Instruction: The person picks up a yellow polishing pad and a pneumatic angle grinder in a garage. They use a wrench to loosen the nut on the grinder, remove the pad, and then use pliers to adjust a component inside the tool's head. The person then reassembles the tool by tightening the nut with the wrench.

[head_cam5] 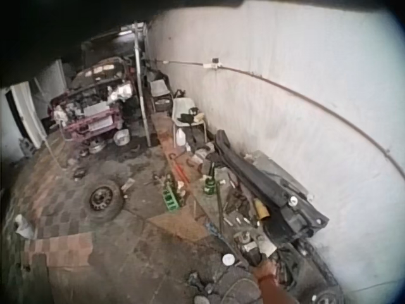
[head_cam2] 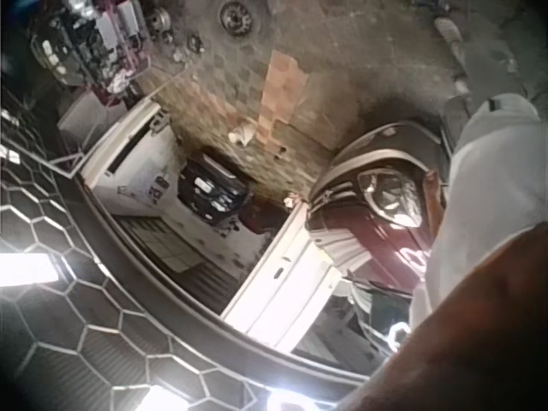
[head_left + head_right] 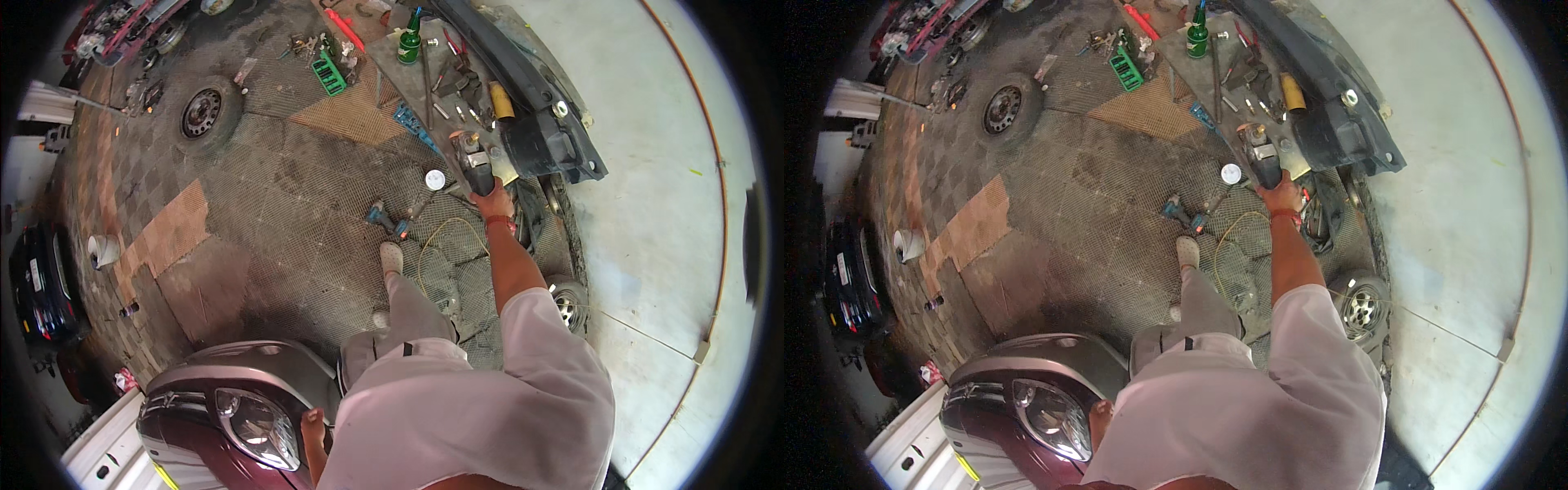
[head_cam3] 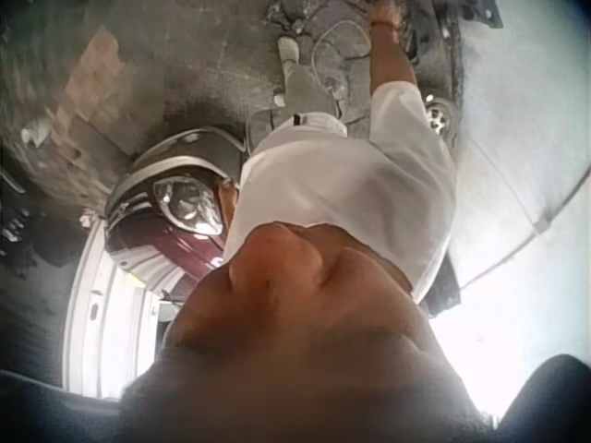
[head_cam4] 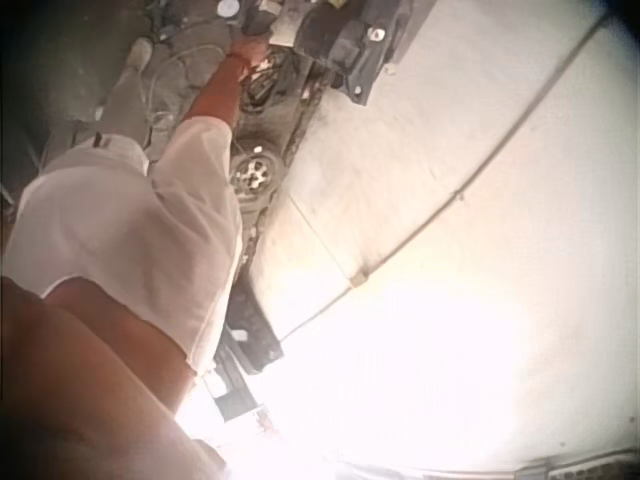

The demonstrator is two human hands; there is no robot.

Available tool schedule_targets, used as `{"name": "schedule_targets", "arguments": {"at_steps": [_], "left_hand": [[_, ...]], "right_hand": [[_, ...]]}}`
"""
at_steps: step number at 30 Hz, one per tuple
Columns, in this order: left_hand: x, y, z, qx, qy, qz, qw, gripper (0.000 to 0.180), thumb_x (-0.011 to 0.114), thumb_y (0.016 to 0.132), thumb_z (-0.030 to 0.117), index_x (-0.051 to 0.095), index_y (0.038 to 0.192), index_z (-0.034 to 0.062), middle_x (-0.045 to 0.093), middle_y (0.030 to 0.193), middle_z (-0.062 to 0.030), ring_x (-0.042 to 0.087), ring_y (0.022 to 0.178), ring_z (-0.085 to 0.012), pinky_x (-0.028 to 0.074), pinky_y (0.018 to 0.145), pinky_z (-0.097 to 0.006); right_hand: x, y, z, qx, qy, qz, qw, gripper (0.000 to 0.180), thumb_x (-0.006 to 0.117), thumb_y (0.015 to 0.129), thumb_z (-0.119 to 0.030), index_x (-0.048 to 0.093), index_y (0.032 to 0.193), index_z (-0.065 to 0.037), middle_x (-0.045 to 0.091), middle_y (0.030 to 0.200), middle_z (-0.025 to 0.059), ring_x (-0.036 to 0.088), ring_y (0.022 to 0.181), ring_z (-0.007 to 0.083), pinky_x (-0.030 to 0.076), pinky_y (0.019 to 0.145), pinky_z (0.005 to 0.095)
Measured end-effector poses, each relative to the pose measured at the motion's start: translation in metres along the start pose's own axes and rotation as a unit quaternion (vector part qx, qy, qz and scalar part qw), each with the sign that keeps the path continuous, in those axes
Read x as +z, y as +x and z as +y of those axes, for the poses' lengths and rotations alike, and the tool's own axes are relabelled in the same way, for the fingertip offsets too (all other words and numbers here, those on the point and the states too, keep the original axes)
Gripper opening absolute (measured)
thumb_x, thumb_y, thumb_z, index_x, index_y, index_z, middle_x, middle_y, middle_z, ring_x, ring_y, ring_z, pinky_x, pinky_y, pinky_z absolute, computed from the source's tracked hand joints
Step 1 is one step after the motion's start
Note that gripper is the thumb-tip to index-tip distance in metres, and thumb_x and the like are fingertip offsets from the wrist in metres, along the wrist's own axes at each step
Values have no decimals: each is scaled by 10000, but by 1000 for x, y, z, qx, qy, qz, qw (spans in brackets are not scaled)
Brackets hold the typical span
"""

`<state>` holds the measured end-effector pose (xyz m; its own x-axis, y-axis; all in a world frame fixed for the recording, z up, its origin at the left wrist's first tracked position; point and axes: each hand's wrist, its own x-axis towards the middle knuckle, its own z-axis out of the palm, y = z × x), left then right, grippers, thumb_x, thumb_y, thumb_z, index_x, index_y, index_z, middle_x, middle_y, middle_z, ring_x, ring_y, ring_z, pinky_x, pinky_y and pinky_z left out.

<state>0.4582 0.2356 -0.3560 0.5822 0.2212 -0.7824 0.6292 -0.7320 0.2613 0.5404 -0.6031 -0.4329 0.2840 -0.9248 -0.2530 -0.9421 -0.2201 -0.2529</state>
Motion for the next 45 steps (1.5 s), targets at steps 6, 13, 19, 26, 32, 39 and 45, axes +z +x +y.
{"name": "schedule_targets", "arguments": {"at_steps": [6,13,19,26,32,39,45], "left_hand": [[-23,-29,87,-13,26,11,1000,325,743,976,238,668,1173,-10,746,1059,-161,710,987,-246,549,902,-370],[-49,17,212,77,29,9,997,305,698,1004,186,623,1224,-11,714,1146,-169,695,1053,-254,545,923,-370],[-58,76,279,128,67,-25,989,329,702,1000,202,625,1244,-5,712,1157,-170,695,1056,-255,550,916,-374],[-101,186,280,159,127,-77,976,374,715,992,317,671,1205,12,739,1131,-189,714,1064,-282,547,931,-392],[-181,292,302,123,20,-49,991,398,734,966,387,724,1160,39,766,1089,-145,724,1038,-249,541,911,-386],[-275,387,374,121,-129,36,984,368,712,986,353,718,1187,46,765,1015,-97,720,959,-214,540,888,-375],[-303,426,395,45,-126,-16,991,409,707,997,351,695,1207,0,761,1033,-109,710,956,-218,538,892,-380]], "right_hand": [[49,67,1,-20,8,36,999,931,928,620,-455,553,1404,-120,675,1207,210,638,1141,432,542,953,534],[60,89,-15,10,-57,11,998,982,922,682,-437,457,1469,-77,536,1357,189,530,1284,422,482,1043,547],[42,73,-36,66,-76,-28,995,1208,923,676,-511,260,1595,-92,482,1471,202,460,1381,430,401,1132,559],[4,33,-89,127,-79,82,985,1193,848,703,-649,315,1590,-57,425,1570,223,467,1408,392,383,1160,516],[42,-103,-154,86,-44,132,986,981,806,822,-530,402,1524,23,485,1487,281,447,1407,431,398,1154,499],[215,-219,-186,89,-91,-239,963,1000,771,806,-604,402,1492,23,505,1496,288,515,1378,426,450,1098,526],[244,-191,-285,-39,-30,-383,922,893,748,847,-586,478,1416,47,632,1337,276,622,1261,399,502,1042,496]]}}
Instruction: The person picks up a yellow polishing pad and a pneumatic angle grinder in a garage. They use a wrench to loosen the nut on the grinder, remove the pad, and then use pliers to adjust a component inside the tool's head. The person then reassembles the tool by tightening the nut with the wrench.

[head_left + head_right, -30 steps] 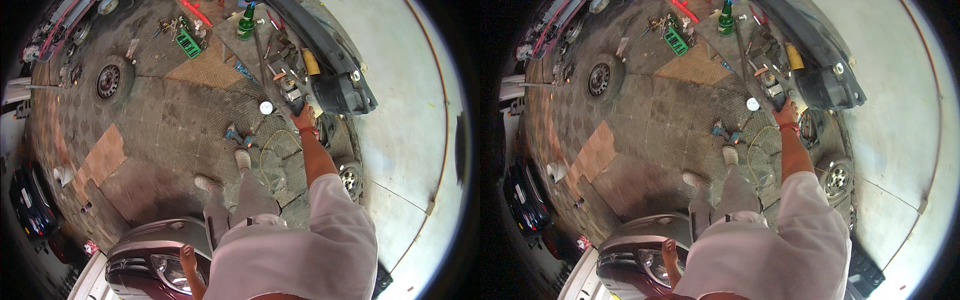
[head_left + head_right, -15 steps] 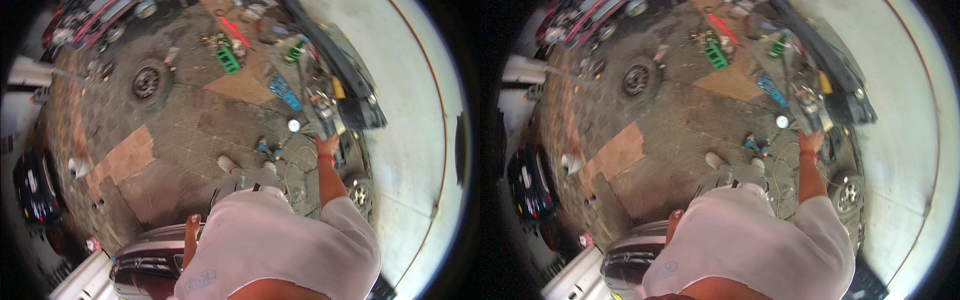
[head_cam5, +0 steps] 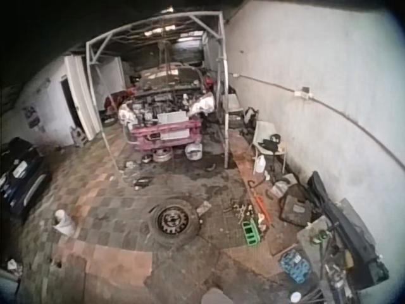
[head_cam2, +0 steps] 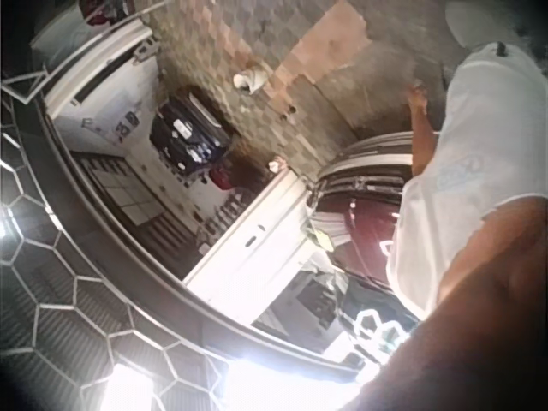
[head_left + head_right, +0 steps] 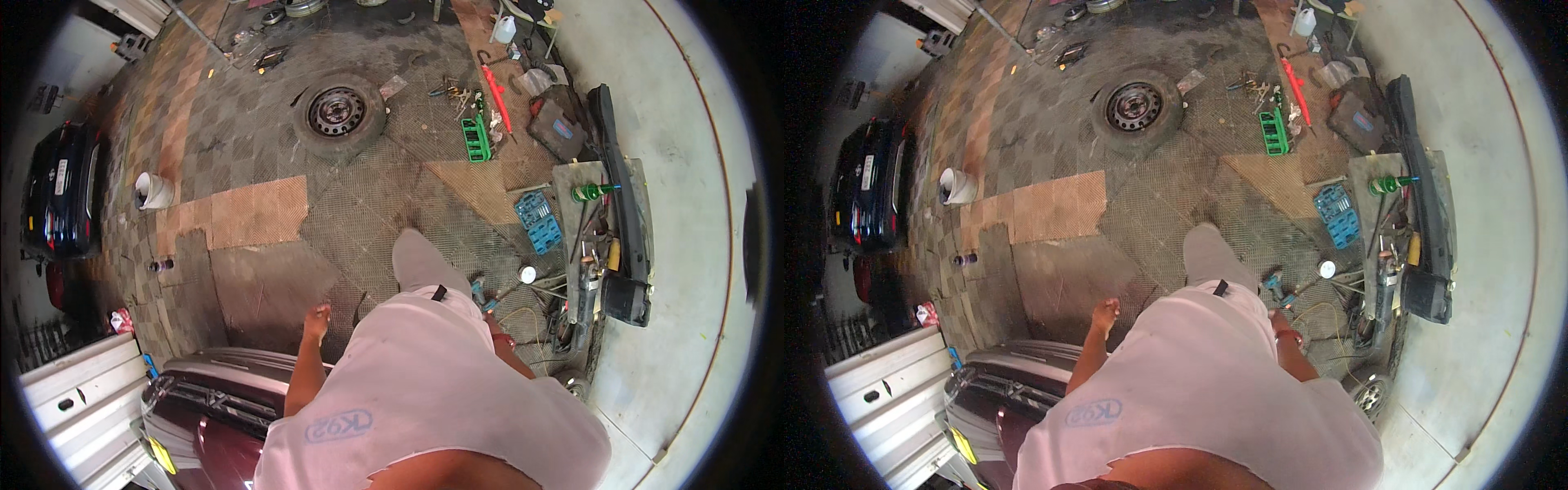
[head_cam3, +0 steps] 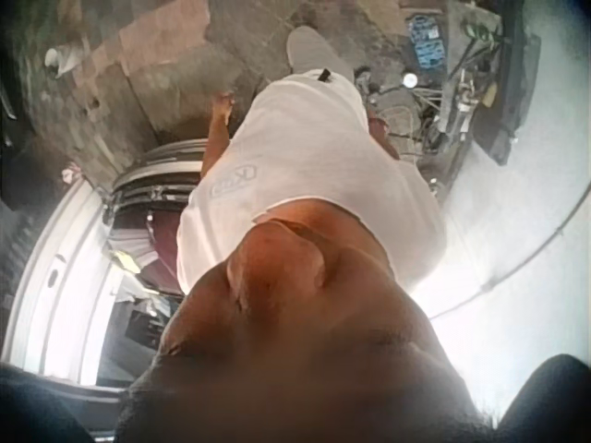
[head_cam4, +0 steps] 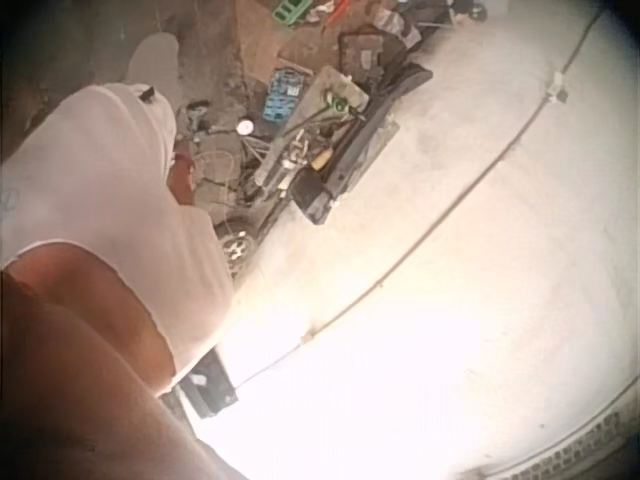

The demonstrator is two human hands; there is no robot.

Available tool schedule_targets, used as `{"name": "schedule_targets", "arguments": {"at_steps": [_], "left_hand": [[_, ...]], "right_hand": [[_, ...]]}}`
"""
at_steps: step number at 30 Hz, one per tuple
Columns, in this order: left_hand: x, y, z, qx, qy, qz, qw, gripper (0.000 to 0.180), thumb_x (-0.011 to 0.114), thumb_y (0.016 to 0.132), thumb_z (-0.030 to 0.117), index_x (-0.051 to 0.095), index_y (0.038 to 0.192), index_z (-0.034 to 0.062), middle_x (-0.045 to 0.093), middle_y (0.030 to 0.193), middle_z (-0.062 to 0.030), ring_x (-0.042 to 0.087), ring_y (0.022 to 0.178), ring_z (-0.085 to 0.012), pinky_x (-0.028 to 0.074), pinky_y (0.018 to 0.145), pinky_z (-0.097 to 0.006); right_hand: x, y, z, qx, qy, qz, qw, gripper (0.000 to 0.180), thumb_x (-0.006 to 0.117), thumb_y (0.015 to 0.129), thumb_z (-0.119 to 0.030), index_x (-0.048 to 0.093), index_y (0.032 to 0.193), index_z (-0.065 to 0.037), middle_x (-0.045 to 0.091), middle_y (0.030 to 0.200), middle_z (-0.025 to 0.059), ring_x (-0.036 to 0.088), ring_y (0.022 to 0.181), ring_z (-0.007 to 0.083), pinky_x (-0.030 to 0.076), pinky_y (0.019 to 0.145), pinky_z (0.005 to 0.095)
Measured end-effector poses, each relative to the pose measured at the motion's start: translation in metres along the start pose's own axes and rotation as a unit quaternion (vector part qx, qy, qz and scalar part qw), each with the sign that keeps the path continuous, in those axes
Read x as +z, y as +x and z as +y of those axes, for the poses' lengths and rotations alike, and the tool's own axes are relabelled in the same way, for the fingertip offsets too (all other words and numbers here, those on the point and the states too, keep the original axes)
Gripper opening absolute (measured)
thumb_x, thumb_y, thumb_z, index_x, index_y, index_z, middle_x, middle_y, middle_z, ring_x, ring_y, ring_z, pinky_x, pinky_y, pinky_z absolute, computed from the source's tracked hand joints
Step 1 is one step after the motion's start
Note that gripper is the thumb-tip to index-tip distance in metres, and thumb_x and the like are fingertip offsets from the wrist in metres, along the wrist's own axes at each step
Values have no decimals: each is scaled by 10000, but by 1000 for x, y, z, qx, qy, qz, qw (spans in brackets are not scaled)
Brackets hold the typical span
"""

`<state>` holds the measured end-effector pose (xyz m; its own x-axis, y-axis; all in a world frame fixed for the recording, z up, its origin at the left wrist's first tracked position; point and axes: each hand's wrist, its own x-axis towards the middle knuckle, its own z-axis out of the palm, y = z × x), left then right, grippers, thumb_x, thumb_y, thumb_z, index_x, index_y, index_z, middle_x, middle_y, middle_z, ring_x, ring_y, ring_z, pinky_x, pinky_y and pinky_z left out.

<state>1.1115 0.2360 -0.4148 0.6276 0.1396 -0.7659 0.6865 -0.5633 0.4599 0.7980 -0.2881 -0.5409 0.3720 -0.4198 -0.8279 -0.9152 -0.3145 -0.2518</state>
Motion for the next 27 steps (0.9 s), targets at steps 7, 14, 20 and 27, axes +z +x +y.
{"name": "schedule_targets", "arguments": {"at_steps": [7,14,20,27], "left_hand": [[-36,61,42,-3,32,-38,999,400,706,1000,362,701,1203,18,759,1062,-129,709,1032,-215,545,914,-387],[-152,136,94,-36,-111,-4,993,281,729,993,326,683,1127,83,694,925,-50,651,816,-117,497,649,-255],[-226,202,145,-14,-349,55,935,229,744,988,265,624,1116,119,658,968,-4,595,757,-92,448,594,-228],[-289,328,92,-42,-325,-108,939,291,742,969,354,649,1083,103,661,903,-36,612,749,-162,506,653,-317]], "right_hand": [[-117,73,-191,42,23,152,987,797,746,870,-548,568,1375,43,620,1369,291,584,1300,443,458,1107,486],[-177,204,-515,-121,-59,184,974,789,668,915,-548,540,1446,22,563,1461,273,542,1361,414,423,1149,435],[-162,153,-833,-289,80,25,954,688,689,952,-462,529,1438,-2,622,1402,206,624,1264,342,486,1070,413],[-70,166,-896,-360,16,80,929,691,705,949,-498,535,1430,-30,655,1355,191,670,1198,331,525,1017,432]]}}
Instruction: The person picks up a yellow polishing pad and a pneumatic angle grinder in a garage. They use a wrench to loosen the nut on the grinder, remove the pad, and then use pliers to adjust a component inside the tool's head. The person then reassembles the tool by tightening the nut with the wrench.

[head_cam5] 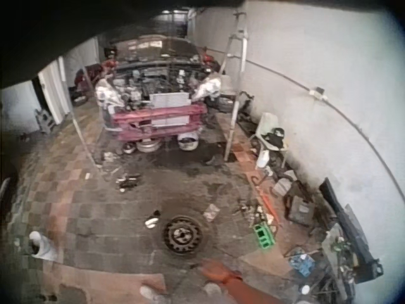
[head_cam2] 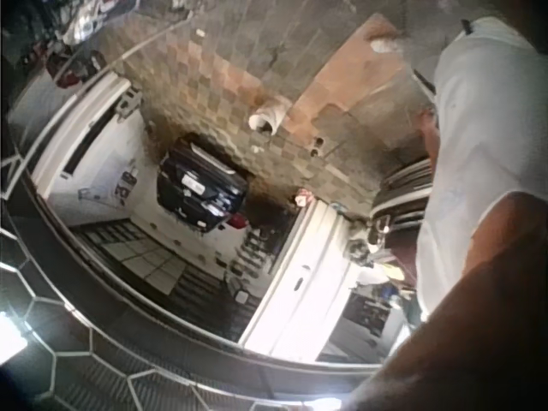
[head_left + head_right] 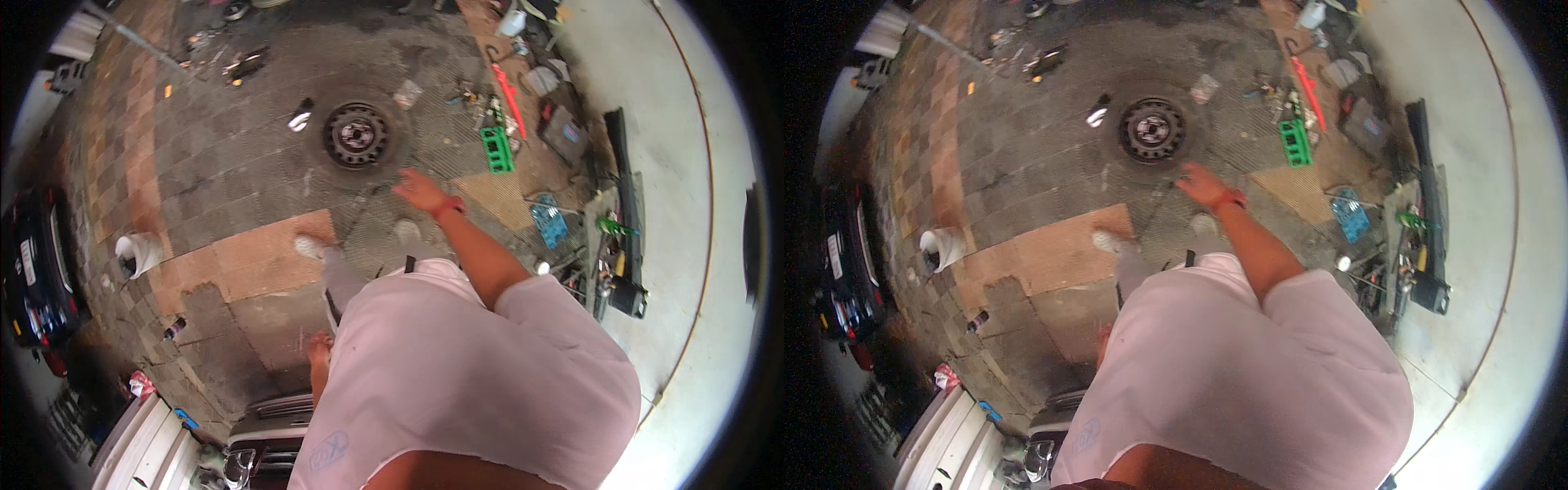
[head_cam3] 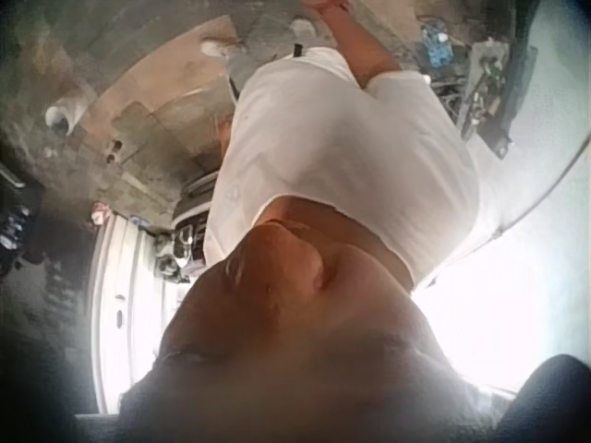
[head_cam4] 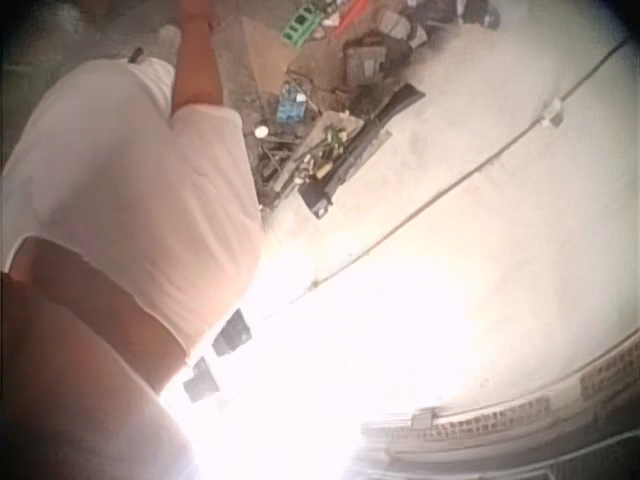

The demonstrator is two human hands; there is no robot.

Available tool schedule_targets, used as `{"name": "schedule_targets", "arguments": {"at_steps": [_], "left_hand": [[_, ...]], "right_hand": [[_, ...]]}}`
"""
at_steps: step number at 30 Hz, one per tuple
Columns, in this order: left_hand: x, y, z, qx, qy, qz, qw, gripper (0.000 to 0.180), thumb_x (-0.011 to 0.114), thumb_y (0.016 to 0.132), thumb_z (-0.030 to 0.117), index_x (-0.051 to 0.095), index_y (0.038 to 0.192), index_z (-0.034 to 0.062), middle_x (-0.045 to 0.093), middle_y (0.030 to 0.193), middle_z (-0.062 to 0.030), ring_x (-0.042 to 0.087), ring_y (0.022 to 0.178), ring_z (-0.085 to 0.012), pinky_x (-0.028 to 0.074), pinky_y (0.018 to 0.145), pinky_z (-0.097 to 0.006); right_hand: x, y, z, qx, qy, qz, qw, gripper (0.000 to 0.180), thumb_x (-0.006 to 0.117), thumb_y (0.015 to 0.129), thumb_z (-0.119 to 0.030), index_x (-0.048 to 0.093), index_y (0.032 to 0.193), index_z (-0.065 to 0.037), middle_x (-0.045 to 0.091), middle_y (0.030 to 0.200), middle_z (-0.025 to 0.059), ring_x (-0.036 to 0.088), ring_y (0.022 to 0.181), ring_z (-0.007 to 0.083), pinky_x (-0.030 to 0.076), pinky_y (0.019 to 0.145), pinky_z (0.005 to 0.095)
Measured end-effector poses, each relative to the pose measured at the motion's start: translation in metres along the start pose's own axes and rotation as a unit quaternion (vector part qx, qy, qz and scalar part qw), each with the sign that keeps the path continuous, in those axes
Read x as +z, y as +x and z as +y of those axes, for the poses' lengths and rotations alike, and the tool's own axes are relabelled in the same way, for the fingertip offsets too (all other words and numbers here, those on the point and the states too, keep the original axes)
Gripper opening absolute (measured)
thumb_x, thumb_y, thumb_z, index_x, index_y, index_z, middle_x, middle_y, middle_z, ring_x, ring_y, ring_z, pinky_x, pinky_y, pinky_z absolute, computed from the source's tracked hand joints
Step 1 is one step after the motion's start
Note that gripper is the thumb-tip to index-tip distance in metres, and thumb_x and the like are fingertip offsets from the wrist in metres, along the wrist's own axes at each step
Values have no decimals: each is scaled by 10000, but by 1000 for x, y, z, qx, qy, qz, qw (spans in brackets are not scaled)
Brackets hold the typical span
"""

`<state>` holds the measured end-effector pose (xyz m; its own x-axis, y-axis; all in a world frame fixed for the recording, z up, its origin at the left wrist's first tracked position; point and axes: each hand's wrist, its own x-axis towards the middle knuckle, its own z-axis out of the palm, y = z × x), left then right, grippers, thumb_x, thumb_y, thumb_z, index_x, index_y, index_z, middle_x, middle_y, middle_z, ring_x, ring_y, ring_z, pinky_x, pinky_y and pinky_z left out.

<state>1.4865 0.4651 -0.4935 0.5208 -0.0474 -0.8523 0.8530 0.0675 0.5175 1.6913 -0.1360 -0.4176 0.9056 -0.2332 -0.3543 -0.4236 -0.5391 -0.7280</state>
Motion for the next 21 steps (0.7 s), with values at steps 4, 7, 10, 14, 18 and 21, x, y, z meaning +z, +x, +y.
{"name": "schedule_targets", "arguments": {"at_steps": [4,7,10,14,18,21], "left_hand": [[-72,43,51,9,122,62,991,331,698,978,418,671,1056,98,660,873,-44,616,736,-199,531,684,-377],[-164,68,141,-48,-234,-40,970,337,652,1006,438,670,1047,104,676,892,-41,620,743,-174,522,707,-347],[-163,72,234,11,64,162,985,284,650,1024,382,653,1048,99,671,894,-21,614,736,-137,500,713,-303],[-235,104,346,51,68,229,970,244,659,1028,327,649,1072,87,656,881,-5,606,741,-121,488,678,-286],[-236,164,411,66,104,183,976,280,671,1023,345,667,1088,74,653,871,-10,602,773,-112,485,684,-281],[-244,195,457,29,171,172,970,279,665,1023,336,671,1072,62,630,845,-17,585,767,-108,479,712,-274]], "right_hand": [[41,-59,37,283,-88,-69,953,969,658,905,-635,377,1574,8,433,1590,248,430,1471,377,345,1218,417],[88,-111,28,380,-142,-123,906,923,669,904,-617,455,1509,46,496,1512,307,477,1435,390,387,1188,409],[110,-139,38,449,-92,-120,880,823,739,886,-555,539,1411,47,615,1384,287,579,1332,395,455,1122,421],[179,-67,-67,366,-92,-111,919,734,748,906,-484,550,1398,24,643,1362,258,613,1291,389,476,1091,448],[199,43,-117,294,-59,-84,950,708,725,919,-480,534,1429,-27,663,1359,204,623,1275,386,485,1075,467],[210,155,-198,296,10,-96,950,674,734,923,-437,534,1421,-29,704,1281,193,666,1204,363,507,1029,460]]}}
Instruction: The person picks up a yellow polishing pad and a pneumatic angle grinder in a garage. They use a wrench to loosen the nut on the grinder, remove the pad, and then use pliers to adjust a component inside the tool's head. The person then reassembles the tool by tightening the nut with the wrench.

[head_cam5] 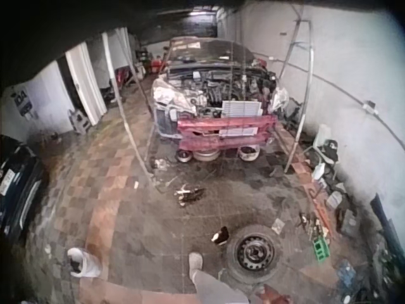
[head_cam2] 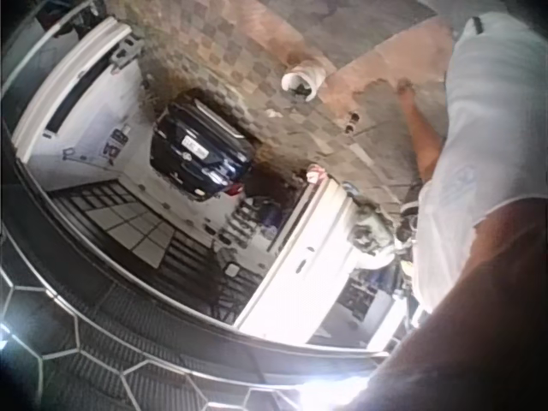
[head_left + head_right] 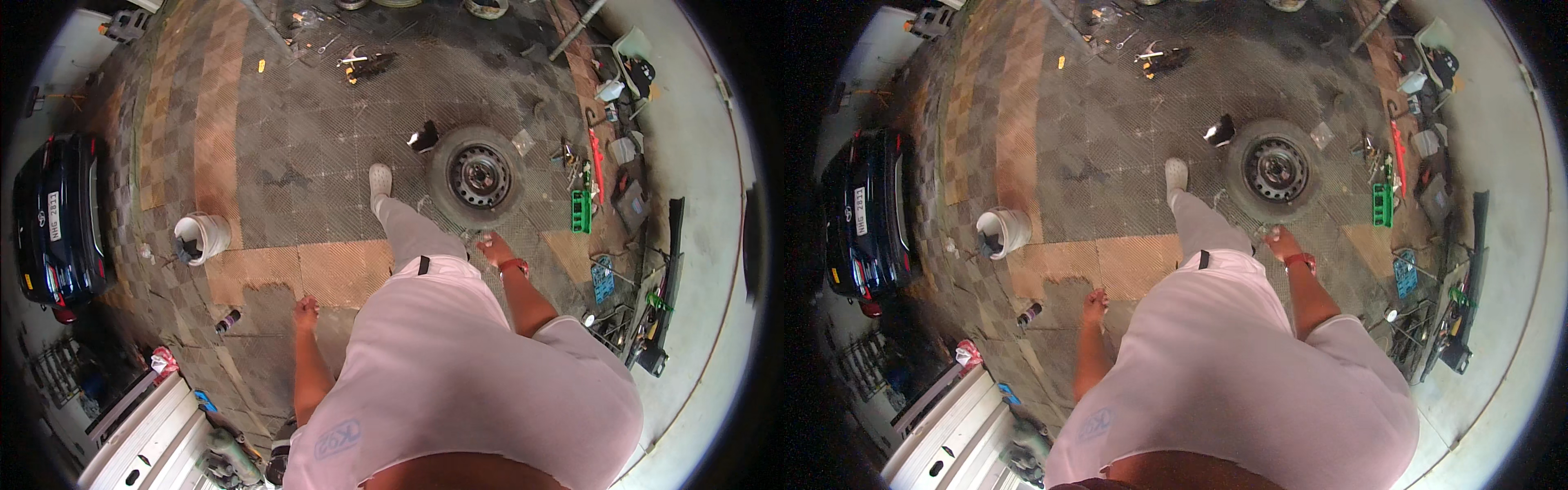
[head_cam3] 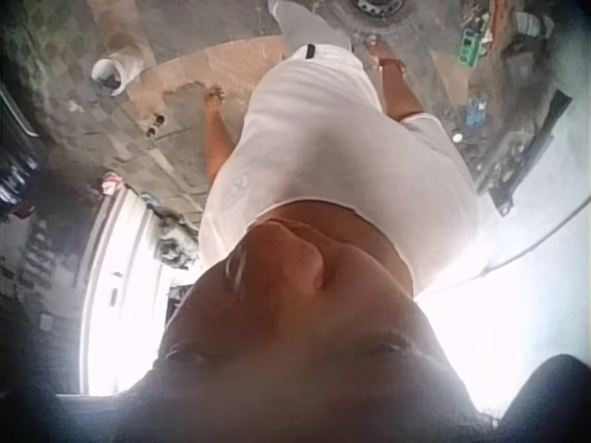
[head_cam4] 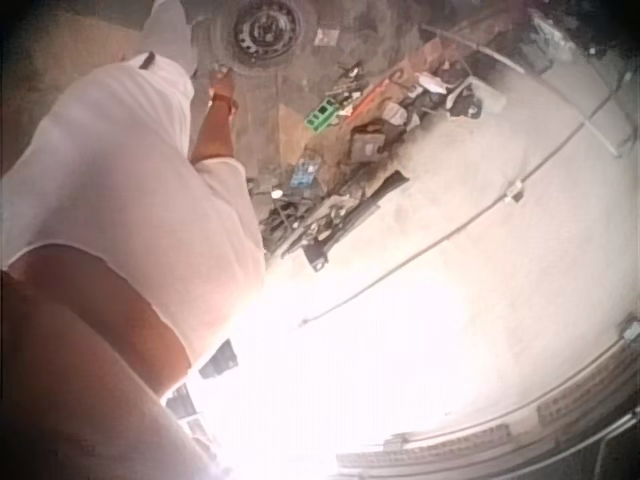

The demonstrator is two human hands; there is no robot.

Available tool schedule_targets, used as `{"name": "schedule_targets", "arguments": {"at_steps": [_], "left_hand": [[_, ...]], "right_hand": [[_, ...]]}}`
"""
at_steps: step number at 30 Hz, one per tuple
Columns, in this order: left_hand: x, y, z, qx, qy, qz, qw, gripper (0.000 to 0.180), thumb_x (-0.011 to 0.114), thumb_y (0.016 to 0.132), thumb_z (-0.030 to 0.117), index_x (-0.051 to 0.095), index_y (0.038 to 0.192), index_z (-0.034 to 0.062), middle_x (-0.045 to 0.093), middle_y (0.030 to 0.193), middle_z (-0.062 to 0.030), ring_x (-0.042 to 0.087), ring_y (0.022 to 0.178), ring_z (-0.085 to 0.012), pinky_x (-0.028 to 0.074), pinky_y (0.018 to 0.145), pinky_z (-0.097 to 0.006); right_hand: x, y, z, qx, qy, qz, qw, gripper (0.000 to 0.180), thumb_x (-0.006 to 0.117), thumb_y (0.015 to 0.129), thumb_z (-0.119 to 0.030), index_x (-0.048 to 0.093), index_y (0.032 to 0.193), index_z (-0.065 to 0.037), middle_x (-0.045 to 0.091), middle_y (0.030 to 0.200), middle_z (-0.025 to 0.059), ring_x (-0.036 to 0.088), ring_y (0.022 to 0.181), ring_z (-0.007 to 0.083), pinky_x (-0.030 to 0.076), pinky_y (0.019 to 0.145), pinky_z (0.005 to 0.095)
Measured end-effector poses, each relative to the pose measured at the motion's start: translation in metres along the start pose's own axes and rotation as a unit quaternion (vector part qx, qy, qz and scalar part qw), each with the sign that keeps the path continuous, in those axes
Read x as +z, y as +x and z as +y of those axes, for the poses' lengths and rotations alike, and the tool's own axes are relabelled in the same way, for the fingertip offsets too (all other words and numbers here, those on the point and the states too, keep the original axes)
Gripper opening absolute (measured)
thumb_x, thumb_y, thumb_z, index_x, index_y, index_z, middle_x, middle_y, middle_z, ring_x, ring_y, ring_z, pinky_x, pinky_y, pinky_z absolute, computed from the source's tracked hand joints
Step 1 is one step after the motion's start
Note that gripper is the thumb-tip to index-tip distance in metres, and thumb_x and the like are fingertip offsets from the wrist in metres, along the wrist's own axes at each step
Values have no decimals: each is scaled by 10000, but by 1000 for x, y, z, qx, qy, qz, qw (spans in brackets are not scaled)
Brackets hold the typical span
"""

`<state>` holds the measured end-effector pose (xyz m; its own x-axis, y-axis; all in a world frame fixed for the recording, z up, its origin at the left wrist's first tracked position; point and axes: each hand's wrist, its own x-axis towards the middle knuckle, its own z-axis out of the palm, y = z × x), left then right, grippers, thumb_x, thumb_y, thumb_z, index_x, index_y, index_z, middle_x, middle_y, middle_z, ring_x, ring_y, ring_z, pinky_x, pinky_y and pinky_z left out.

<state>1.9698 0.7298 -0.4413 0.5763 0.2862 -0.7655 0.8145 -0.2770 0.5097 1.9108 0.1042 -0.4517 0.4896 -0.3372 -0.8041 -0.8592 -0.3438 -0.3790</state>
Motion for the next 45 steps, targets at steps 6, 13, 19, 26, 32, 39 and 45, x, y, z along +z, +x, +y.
{"name": "schedule_targets", "arguments": {"at_steps": [6,13,19,26,32,39,45], "left_hand": [[2,67,52,4,-93,-85,992,198,663,1008,276,643,973,82,587,822,4,566,729,-108,455,658,-268],[-16,125,198,-26,-228,-95,969,132,651,1022,213,641,984,87,594,802,29,563,699,-93,453,630,-247],[13,242,382,51,-41,-52,996,174,654,1034,202,641,1047,30,632,858,-2,581,768,-98,494,722,-259],[52,411,564,122,185,-189,957,330,689,1004,259,651,1264,59,746,1100,-120,696,1033,-253,533,929,-367],[72,476,674,145,490,-375,773,476,628,998,440,610,1345,113,623,1392,-167,560,1321,-381,431,1130,-457],[103,589,632,147,574,-363,719,673,625,956,537,526,1499,152,281,1680,-167,229,1547,-458,242,1230,-617],[163,649,670,171,588,-201,765,499,743,861,430,698,1254,126,501,1482,-155,380,1456,-429,294,1162,-675]], "right_hand": [[-21,130,-149,-42,-66,32,996,698,714,927,-511,569,1402,-19,710,1243,239,682,1165,367,524,985,451],[-43,249,-371,-143,-126,94,977,726,714,912,-518,573,1368,29,710,1224,254,673,1179,385,518,1019,450],[-59,302,-575,-204,-66,60,975,691,730,915,-474,590,1359,36,703,1234,233,684,1159,362,521,1013,418],[-11,377,-690,-196,51,46,978,726,714,933,-473,554,1408,54,676,1309,252,675,1194,370,509,1039,414],[68,467,-697,-64,20,-48,997,711,720,928,-474,554,1409,22,727,1207,229,692,1158,371,525,1017,432],[141,639,-781,-53,-45,-46,997,694,722,905,-514,578,1371,-20,739,1152,220,681,1144,412,533,1001,482],[213,864,-782,-55,-82,49,994,879,725,897,-549,409,1490,17,716,1182,265,673,1153,432,519,1014,485]]}}
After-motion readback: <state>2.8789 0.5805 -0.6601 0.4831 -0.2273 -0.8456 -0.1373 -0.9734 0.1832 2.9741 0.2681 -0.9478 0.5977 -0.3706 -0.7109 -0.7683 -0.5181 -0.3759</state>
